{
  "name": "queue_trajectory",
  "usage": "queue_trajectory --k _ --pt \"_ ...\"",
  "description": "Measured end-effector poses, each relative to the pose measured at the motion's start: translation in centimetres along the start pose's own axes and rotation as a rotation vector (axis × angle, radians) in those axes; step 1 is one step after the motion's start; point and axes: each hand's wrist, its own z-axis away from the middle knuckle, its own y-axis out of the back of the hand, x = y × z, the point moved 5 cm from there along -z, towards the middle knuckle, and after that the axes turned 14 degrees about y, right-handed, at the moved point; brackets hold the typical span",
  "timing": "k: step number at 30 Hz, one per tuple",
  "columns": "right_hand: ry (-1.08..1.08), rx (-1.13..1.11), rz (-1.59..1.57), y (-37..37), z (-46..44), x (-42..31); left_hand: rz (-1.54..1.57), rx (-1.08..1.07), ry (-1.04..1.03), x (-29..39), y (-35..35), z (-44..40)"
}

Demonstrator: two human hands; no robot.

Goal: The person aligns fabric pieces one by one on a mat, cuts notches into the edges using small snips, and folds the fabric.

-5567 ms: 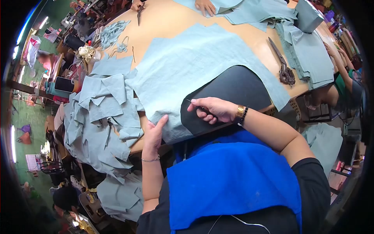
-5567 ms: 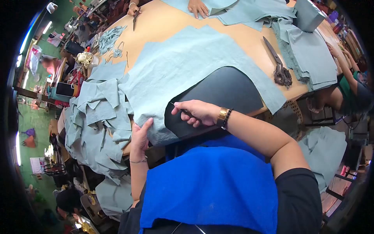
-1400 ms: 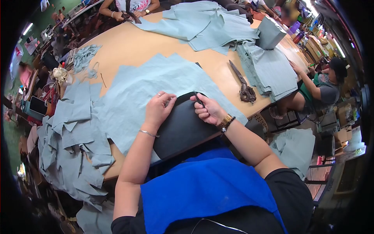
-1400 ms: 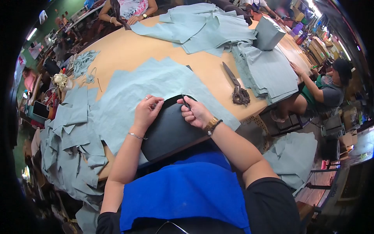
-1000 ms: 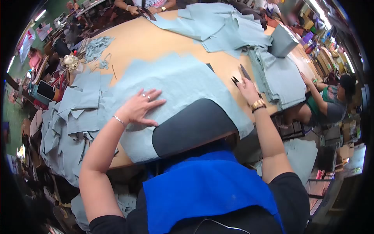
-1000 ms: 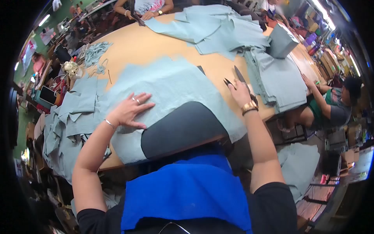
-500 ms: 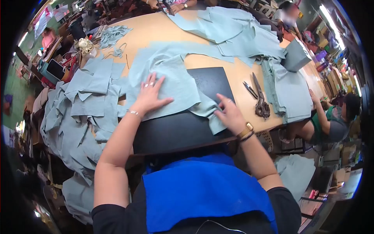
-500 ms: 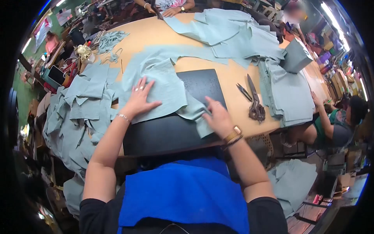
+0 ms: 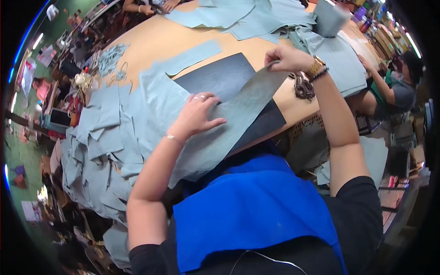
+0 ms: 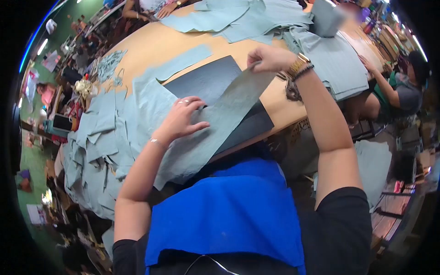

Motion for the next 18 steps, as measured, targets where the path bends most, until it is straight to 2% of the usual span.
queue_trajectory --k 2,5,6,7,9,11,14,18 --pt "0.030 0.102 0.291 1.6 -0.4 0.4 0.160 -0.061 -0.063 -0.1 -2.2 -2.3" --pt "0.253 0.665 0.658 2.0 0.3 -2.3 0.077 -0.157 0.060 1.1 -2.6 -4.0" --pt "0.244 0.592 0.472 0.6 -0.4 -3.1 0.057 -0.060 0.039 1.4 -2.5 -4.1" --pt "0.238 0.517 0.283 -1.1 -0.9 -4.0 0.059 -0.059 0.060 1.5 -2.5 -4.2" --pt "0.280 0.277 0.066 -6.8 -2.1 -3.8 0.060 -0.061 0.112 1.5 -2.6 -4.2" --pt "0.338 0.203 -0.069 -11.5 -2.8 -3.6 0.082 -0.004 0.088 1.6 -2.7 -4.1" --pt "0.449 0.300 -0.011 -14.0 -3.6 -3.4 0.050 -0.029 0.100 1.4 -2.7 -3.9" --pt "0.384 0.258 -0.007 -13.9 -3.4 -3.5 0.111 -0.050 0.103 -0.5 -2.3 -3.6"
